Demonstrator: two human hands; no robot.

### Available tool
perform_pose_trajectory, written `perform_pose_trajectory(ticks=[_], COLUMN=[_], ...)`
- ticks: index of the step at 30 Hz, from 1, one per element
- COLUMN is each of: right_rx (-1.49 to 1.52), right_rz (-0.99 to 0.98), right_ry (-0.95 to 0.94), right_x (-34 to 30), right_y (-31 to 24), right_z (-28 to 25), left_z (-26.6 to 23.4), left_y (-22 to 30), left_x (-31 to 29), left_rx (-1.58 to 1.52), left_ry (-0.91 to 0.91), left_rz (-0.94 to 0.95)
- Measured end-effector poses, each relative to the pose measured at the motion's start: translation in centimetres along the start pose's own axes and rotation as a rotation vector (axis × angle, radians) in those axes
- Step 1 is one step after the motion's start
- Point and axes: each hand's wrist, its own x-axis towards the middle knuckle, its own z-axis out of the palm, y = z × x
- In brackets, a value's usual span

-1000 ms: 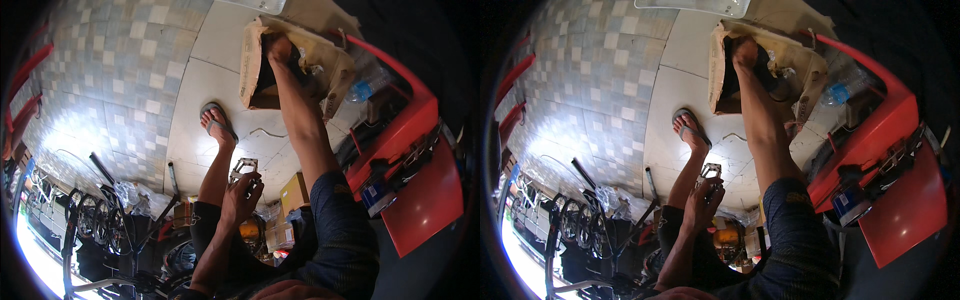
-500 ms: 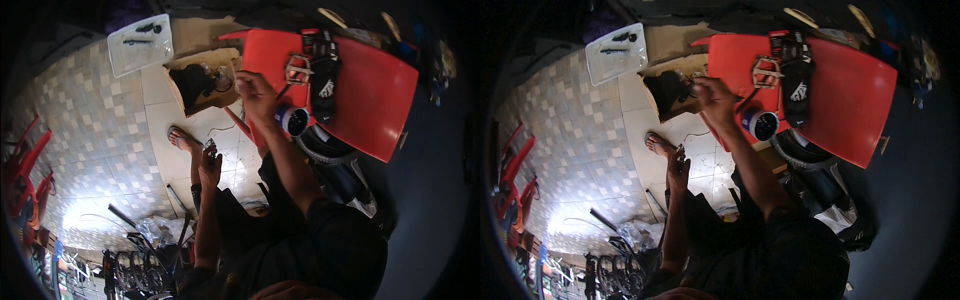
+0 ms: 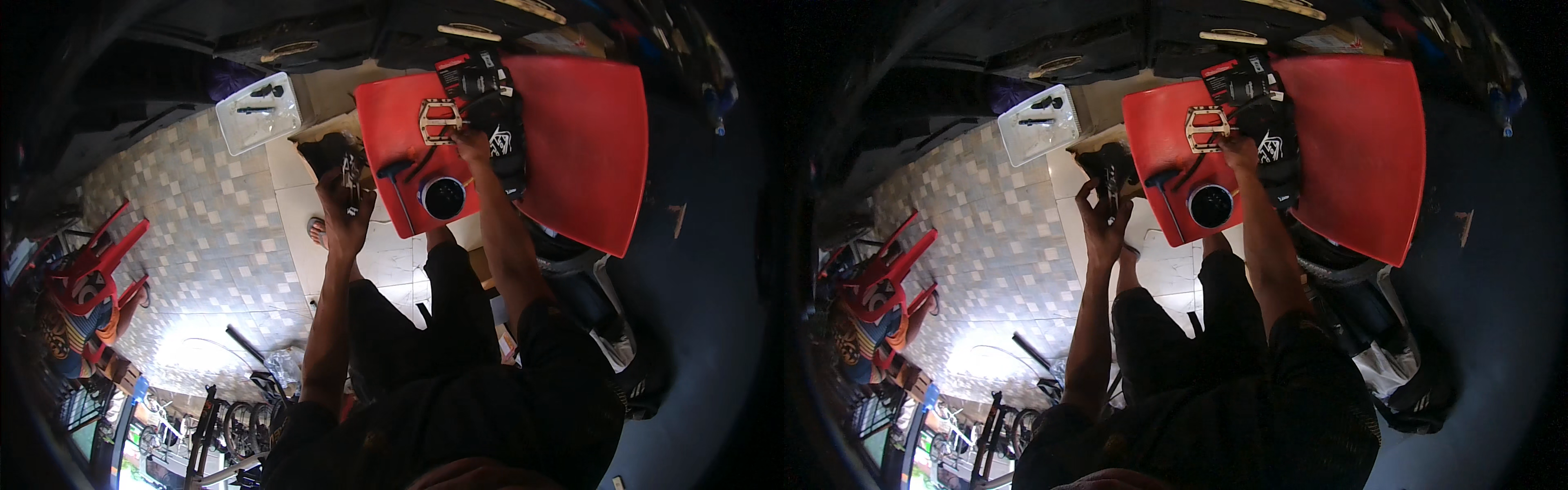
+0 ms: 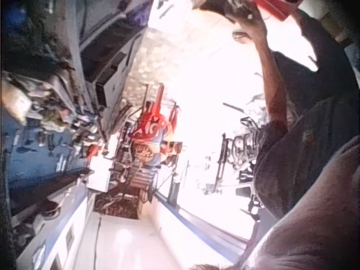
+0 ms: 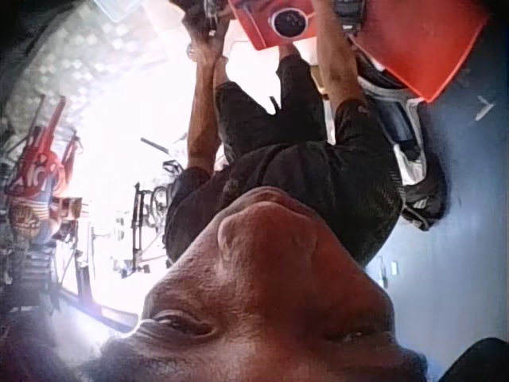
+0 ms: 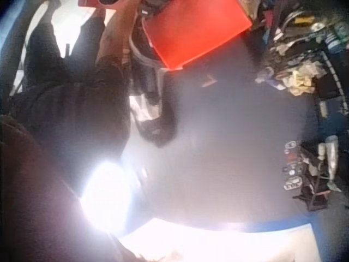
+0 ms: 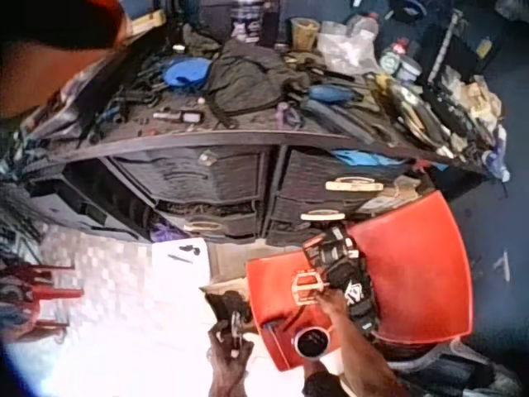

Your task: The person works on a bicycle mounted on a repair stand, adjusting the rear derailleur and chain with a hex wrench, then installs a pedal onto the crank arm using a pedal wrench. The person also handles a small metal part and a tube of grease before returning to the chain and derailleur.

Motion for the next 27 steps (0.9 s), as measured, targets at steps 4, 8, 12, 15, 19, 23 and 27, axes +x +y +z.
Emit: perform_pose_trajectory(ticks=[4, 8, 12, 15, 19, 23, 27], right_rx=[0.122, 0.329, 0.252, 0.195, 0.126, 0.359, 0.638], right_rz=[-0.001, -0.196, -0.585, -0.754, -0.929, -0.909, -0.703], right_ry=[0.089, 0.113, 0.092, 0.112, 0.189, 0.141, -0.011], right_x=[-1.9, -6.7, -12.3, -15.1, -17.3, -19.0, -20.7], right_y=[-2.8, -8.6, -15.2, -18.6, -21.9, -23.5, -24.5], right_z=[-1.6, -8.2, -15.5, -18.4, -20.2, -21.8, -24.0], left_z=[1.2, 0.8, 0.7, 0.1, -0.2, -1.3, -2.5], left_y=[-0.1, 1.6, 2.1, 5.8, 7.5, 9.1, 11.7], left_x=[1.8, 3.8, 5.0, 5.3, 3.1, 1.3, 0.8], left_rx=[-0.249, 0.058, -0.163, 0.236, 0.254, 0.295, 0.359], left_ry=[-0.142, -0.246, -0.347, -0.493, -0.438, -0.311, -0.267], left_rz=[-0.026, -0.158, -0.228, -0.002, 0.191, 0.359, 0.405])
